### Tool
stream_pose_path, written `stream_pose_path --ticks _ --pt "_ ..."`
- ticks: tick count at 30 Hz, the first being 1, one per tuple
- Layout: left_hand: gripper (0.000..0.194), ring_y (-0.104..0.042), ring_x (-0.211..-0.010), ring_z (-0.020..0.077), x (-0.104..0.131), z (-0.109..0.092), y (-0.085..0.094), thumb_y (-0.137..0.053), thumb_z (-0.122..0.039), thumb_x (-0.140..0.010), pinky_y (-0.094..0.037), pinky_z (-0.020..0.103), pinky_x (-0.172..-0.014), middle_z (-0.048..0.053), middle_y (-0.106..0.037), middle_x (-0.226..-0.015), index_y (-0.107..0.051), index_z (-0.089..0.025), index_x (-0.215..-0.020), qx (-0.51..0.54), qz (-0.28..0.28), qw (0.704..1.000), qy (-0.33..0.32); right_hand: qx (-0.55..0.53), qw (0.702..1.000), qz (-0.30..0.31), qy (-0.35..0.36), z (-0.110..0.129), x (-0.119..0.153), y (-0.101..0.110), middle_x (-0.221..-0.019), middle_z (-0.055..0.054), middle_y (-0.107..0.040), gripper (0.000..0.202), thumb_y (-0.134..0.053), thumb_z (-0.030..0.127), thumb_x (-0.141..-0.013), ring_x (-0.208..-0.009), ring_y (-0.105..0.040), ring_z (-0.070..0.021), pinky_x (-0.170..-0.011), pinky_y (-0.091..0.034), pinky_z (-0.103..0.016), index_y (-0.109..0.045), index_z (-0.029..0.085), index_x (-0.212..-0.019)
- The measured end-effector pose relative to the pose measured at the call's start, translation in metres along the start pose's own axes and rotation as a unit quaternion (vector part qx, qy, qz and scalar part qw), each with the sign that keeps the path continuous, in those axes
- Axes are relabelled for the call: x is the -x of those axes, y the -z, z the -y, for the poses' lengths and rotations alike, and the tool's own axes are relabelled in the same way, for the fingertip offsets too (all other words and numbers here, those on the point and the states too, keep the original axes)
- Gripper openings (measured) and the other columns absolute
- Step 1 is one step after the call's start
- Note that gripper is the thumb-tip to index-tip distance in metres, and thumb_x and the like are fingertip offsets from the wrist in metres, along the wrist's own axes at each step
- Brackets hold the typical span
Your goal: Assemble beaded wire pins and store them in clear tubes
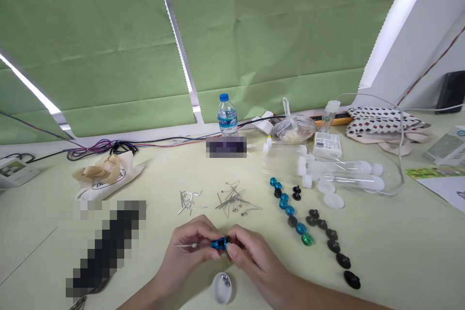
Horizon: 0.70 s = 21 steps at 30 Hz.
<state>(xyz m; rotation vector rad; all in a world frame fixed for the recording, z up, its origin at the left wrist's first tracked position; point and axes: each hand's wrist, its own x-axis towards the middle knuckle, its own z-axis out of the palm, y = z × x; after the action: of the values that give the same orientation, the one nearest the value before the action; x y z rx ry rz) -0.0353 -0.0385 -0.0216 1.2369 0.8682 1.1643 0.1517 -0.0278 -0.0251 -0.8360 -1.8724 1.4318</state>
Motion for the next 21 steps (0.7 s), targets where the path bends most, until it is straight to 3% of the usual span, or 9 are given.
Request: stream_pose_path --ticks 5,12,21 --pt "0.030 -0.058 -0.071 0.0132 -0.001 0.004 -0.004 -0.084 -0.007 -0.051 -0.048 0.023 -0.063 0.002 -0.060 -0.079 -0.074 -0.021 -0.076 -0.001 -0.024 1.000 -0.019 -0.088 0.995 -0.007 -0.043 0.007 0.004 -0.008 -0.071 0.001 -0.045 0.033 -0.036 0.046 -0.095 -0.068 -0.044 -0.0141 -0.065 -0.038 -0.026 -0.050 0.020 -0.080" --pt "0.016 -0.058 -0.065 0.0140 0.001 0.006 -0.011 -0.080 -0.012 -0.061 -0.047 0.027 -0.062 0.002 -0.061 -0.072 -0.071 -0.017 -0.073 0.044 -0.066 0.997 0.017 -0.129 0.990 0.003 -0.059 -0.002 0.007 -0.015 -0.073 0.000 -0.050 0.034 -0.037 0.047 -0.094 -0.070 -0.047 -0.0148 -0.067 -0.039 -0.026 -0.054 0.020 -0.087" --pt "0.011 -0.058 -0.069 0.0167 0.004 0.001 -0.010 -0.079 -0.018 -0.064 -0.047 0.028 -0.064 0.005 -0.061 -0.072 -0.074 -0.018 -0.074 -0.060 -0.057 0.996 -0.032 -0.212 0.973 0.025 -0.084 -0.009 0.004 -0.015 -0.069 0.000 -0.048 0.041 -0.035 0.052 -0.093 -0.064 -0.041 -0.0133 -0.063 -0.035 -0.025 -0.053 0.017 -0.083"
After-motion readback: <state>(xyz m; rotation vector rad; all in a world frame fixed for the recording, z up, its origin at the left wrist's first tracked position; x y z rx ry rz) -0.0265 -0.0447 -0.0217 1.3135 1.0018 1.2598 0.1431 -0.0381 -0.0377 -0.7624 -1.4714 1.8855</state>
